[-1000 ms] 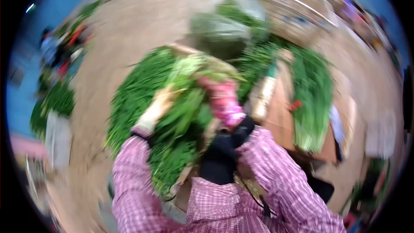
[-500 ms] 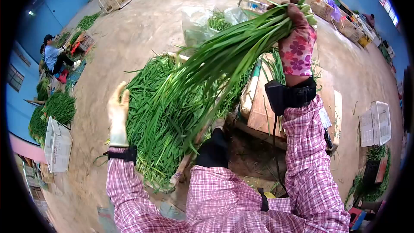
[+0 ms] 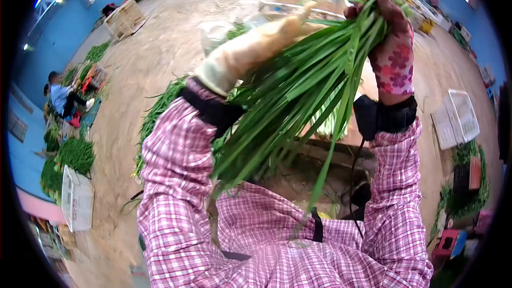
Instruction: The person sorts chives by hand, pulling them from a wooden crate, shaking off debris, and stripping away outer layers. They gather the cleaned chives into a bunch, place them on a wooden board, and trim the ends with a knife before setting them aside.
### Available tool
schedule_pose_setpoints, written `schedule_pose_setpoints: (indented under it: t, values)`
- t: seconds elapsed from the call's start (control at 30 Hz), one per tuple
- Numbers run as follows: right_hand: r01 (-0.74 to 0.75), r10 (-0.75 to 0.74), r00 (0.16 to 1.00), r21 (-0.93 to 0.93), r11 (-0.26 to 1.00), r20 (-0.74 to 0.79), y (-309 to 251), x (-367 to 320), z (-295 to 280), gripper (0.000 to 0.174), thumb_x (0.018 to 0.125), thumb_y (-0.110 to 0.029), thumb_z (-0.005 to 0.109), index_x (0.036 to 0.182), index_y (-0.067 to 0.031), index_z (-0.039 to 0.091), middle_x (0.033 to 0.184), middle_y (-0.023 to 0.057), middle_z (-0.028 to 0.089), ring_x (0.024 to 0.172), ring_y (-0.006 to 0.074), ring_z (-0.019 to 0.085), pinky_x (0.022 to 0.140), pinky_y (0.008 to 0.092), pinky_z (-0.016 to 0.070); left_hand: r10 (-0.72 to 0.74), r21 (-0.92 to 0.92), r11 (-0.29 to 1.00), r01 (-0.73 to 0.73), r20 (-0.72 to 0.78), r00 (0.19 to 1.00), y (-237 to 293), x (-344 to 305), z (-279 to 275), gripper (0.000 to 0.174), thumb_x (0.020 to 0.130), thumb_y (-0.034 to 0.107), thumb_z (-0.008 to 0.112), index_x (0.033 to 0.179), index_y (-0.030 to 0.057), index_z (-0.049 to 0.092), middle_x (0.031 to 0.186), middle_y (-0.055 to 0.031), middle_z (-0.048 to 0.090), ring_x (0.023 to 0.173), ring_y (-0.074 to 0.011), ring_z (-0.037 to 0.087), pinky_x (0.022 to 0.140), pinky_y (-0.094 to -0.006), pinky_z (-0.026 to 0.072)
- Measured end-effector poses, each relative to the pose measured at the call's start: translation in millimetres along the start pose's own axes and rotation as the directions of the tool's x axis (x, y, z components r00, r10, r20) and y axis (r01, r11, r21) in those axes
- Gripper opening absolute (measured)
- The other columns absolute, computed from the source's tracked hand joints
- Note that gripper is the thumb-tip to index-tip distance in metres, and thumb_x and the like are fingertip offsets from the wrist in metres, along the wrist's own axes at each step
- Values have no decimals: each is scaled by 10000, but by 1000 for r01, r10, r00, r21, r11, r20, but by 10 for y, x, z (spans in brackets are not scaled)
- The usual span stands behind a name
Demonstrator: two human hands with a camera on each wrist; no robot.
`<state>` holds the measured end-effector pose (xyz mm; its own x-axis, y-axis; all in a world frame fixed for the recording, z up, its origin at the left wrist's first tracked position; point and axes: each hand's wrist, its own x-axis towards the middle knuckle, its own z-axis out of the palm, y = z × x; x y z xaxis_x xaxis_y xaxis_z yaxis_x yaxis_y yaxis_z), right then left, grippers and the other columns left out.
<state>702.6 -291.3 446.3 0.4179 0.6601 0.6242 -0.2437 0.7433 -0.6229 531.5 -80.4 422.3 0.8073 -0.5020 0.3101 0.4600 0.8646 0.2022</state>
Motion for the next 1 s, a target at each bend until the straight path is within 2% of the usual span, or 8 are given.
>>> schedule_pose_setpoints:
  t: [0.07,0.1,0.17,0.4,0.73,0.87,0.9,1.0]
  values:
    - [21,-65,978,-216,976,-198,-342,-134,-430,417,962,-235,616,1302,2,571,1164,118,661,1078,259,643,1024,439,477,247,996,85,40,-60,967,-745,538,68,885,959,695,374,1554,53,240,1605,-123,273,1482,-212,236,1229,-363,174]
    - [68,-331,933,-839,540,-138,-511,-309,25,284,1018,-212,487,1014,-23,700,893,86,704,777,150,664,700,292,549,275,999,-37,-9,18,961,-710,777,-219,840,946,655,481,1528,67,333,1531,-92,407,1390,-157,384,1162,-299,318]
    - [18,-417,909,-998,66,-11,-709,-449,-141,257,1000,-198,501,955,-30,691,871,51,674,813,154,629,740,266,495,236,992,25,125,-127,964,-963,937,-255,722,945,620,529,1399,58,518,1287,-55,621,1160,-117,590,984,-268,478]
    - [-63,-93,986,-823,565,-139,-722,-573,-454,303,1018,-290,475,1189,-50,542,1139,95,569,1044,206,552,903,314,448,563,960,243,143,-259,785,-1085,1362,-314,257,970,170,601,1169,24,673,989,-64,721,795,-165,725,674,-325,617]
    - [-267,277,960,-454,850,-44,212,-1309,-1295,601,1044,-422,439,1524,-77,329,1523,156,420,1375,279,441,1137,382,381,815,872,312,-376,-42,579,154,-283,-595,242,967,187,609,1161,58,673,1018,-110,727,956,-275,702,982,-486,539]
    - [-544,644,764,-576,610,-40,848,-2482,-1147,622,1035,-417,469,1522,-53,338,1515,149,435,1392,294,415,1176,383,306,949,914,124,-385,4,315,213,-1064,-495,210,952,206,624,1095,58,666,1000,-107,696,939,-284,673,950,-461,540]
    - [-853,856,508,-195,484,-96,894,-2546,-972,656,998,-344,578,1511,-14,338,1505,159,441,1352,253,462,1115,361,404,949,895,137,-426,5,315,241,-1308,-503,196,953,195,620,1089,62,667,994,-103,694,939,-271,669,950,-452,537]
    - [-862,884,456,-300,409,-105,914,-2806,-741,670,958,-321,657,1468,24,392,1411,157,541,1209,187,569,819,292,550,971,893,110,-436,-3,241,90,-1751,-522,173,960,188,607,1079,80,671,988,-86,695,939,-241,659,961,-434,524]
